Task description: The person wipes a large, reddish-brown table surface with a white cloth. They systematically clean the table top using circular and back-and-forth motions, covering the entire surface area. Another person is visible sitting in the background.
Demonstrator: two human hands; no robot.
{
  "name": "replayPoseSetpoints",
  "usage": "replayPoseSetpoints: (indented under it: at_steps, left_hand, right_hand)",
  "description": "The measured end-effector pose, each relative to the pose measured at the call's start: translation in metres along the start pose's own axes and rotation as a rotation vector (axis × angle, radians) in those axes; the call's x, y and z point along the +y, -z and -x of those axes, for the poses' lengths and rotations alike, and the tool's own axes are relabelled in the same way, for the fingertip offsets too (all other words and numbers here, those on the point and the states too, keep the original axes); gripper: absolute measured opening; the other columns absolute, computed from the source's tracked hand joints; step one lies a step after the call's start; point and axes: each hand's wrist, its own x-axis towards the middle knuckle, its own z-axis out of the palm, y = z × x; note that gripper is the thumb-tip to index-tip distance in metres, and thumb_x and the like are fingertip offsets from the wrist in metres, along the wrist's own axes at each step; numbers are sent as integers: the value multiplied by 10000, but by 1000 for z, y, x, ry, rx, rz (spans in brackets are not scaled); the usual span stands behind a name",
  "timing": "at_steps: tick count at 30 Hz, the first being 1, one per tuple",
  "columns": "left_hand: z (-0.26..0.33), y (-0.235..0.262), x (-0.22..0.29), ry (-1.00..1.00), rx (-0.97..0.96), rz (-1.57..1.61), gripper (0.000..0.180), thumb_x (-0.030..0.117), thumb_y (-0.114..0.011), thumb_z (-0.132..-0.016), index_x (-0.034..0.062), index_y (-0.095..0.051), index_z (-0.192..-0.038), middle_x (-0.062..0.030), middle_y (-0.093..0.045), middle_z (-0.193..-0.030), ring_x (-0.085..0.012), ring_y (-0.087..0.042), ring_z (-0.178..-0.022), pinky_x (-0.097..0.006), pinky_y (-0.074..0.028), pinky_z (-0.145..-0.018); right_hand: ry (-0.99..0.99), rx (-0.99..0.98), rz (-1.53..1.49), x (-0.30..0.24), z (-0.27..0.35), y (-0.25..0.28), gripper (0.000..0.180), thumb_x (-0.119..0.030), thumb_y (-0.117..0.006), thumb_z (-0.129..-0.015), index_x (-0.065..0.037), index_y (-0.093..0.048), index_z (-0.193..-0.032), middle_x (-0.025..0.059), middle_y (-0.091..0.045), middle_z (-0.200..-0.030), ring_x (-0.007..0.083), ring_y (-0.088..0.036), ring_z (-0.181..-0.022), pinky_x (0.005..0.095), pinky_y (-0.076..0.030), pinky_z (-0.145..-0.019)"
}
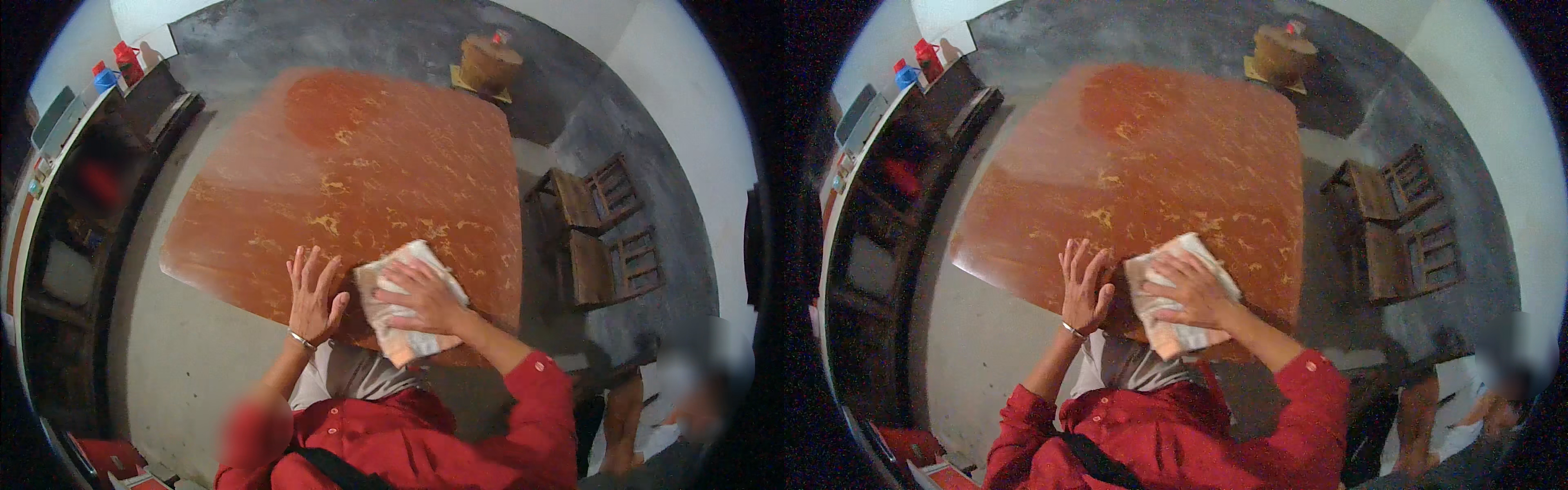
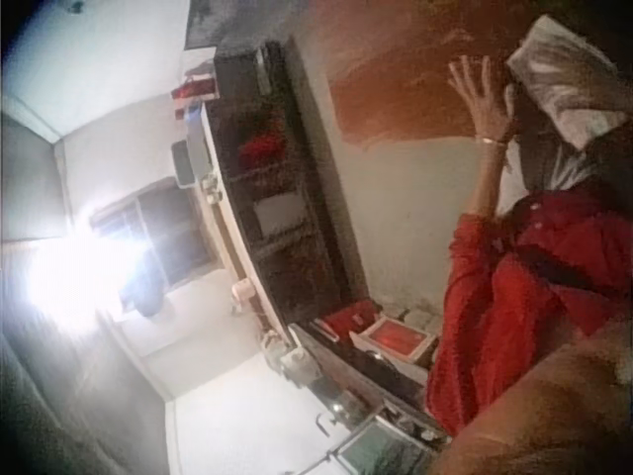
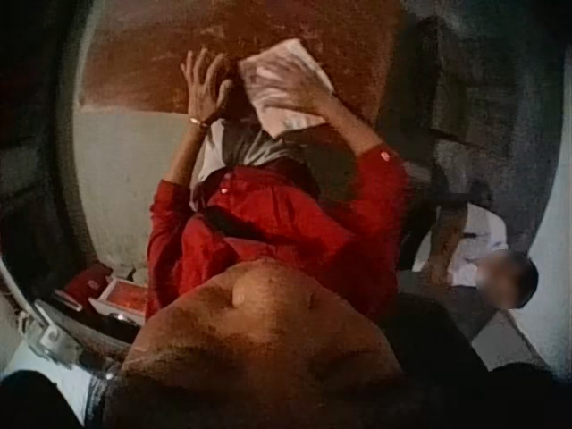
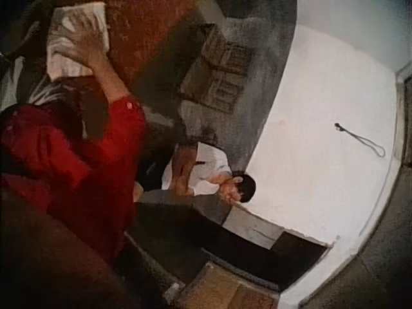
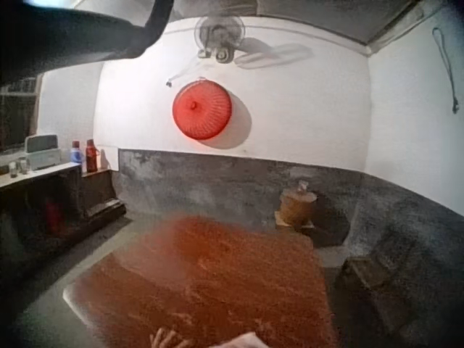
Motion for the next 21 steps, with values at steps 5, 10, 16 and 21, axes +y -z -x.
replayPoseSetpoints:
  at_steps: [5,10,16,21]
  left_hand:
    - [-1,0,5,-4,-26,-19,520,409,-520,-948,125,-485,-1383,-182,-316,-1501,-426,-174,-1437,-597,-114,-1155]
    - [-5,-2,7,-19,-29,-22,499,393,-515,-953,105,-502,-1360,-195,-356,-1468,-433,-199,-1426,-590,-126,-1159]
    - [-7,-2,2,-19,-65,40,495,362,-539,-943,93,-498,-1357,-201,-371,-1453,-424,-213,-1423,-591,-146,-1155]
    - [-13,-2,6,-99,-140,-11,500,290,-612,-900,93,-503,-1346,-191,-425,-1409,-404,-314,-1370,-574,-218,-1128]
  right_hand:
    - [-337,25,115,34,82,36,530,-541,-608,-858,-250,-613,-1301,123,-478,-1426,316,-381,-1363,496,-234,-1140]
    - [-657,126,129,76,71,26,549,-510,-563,-900,-232,-544,-1373,160,-402,-1487,321,-293,-1412,507,-160,-1160]
    - [-560,166,177,50,48,5,554,-505,-519,-924,-212,-514,-1394,200,-406,-1462,385,-313,-1381,548,-190,-1141]
    - [-537,437,-652,6,65,37,361,-215,-632,-919,-71,-635,-1251,163,-480,-1426,298,-438,-1328,400,-419,-1041]
